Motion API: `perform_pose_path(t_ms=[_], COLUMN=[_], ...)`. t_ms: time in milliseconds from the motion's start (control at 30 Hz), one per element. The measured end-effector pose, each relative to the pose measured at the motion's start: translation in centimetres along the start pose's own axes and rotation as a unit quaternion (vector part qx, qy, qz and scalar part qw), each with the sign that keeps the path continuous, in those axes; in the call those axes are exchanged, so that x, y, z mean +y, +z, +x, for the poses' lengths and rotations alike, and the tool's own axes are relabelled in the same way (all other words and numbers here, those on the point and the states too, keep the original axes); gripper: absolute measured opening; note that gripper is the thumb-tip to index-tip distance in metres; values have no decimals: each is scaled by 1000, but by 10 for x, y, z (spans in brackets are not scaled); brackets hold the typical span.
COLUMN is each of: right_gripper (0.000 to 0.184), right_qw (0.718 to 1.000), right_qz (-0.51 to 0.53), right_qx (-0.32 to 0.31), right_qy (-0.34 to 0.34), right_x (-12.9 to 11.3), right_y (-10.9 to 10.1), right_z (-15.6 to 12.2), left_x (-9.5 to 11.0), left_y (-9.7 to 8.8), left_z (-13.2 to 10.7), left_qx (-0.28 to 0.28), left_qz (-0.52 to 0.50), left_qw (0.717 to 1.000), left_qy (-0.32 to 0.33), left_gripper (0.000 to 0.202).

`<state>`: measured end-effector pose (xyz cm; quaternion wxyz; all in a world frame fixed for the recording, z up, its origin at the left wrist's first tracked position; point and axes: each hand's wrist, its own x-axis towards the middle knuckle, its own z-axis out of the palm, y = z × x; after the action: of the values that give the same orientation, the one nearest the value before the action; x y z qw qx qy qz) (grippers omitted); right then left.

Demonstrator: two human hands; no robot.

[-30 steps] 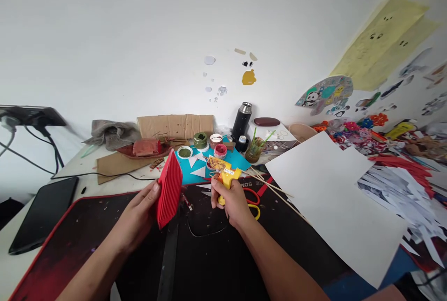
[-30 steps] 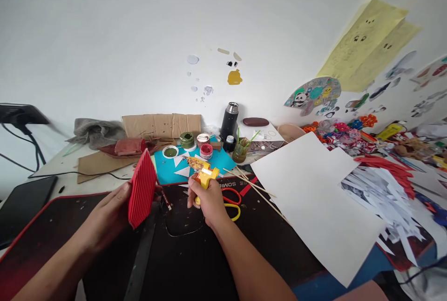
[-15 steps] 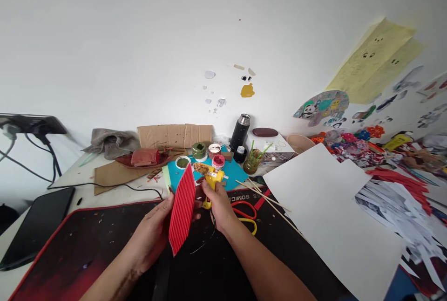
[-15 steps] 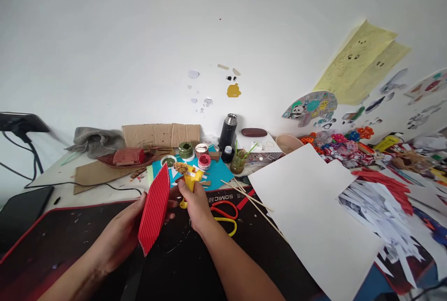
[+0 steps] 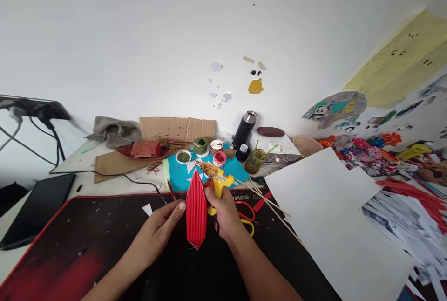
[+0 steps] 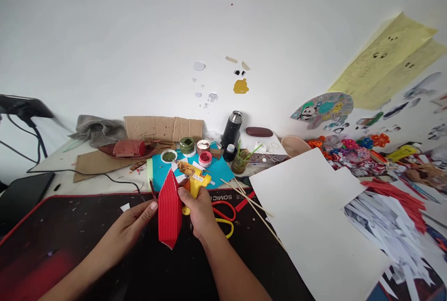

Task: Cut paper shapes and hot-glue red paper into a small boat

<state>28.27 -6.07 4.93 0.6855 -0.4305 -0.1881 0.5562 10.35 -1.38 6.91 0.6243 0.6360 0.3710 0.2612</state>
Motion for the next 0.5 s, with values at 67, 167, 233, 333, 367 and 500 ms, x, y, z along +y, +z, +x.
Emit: perform_pose_path(t_ms=[67, 167, 233, 333, 367, 500], right_gripper=[57, 58, 57, 54, 53, 53], right_qw=[1000, 1000, 1000, 999, 998, 997], right_qz=[0, -4, -12, -30, -34, -48], right_qx=[-1, -1, -10, -39, -48, -66], right_qy=[3, 7, 10, 4, 0, 5], right_x=[-2, -3, -3, -1, -1, 0], right_y=[-2, -3, -3, -3, -3, -3], right_z=[-2, -3, -4, -5, -5, -5], left_x=[1, 9, 16, 27, 30, 38], left_y=[-4, -13, -20, -27, -28, -26], left_z=[1, 5, 10, 18, 21, 28], left_qx=[-11, 12, 57, 96, 100, 86], left_qz=[17, 19, 10, -31, -49, -103], left_qw=[1000, 1000, 998, 995, 994, 991], left_qy=[2, -5, -9, -2, 4, 9], left_gripper=[64, 67, 68, 65, 62, 58])
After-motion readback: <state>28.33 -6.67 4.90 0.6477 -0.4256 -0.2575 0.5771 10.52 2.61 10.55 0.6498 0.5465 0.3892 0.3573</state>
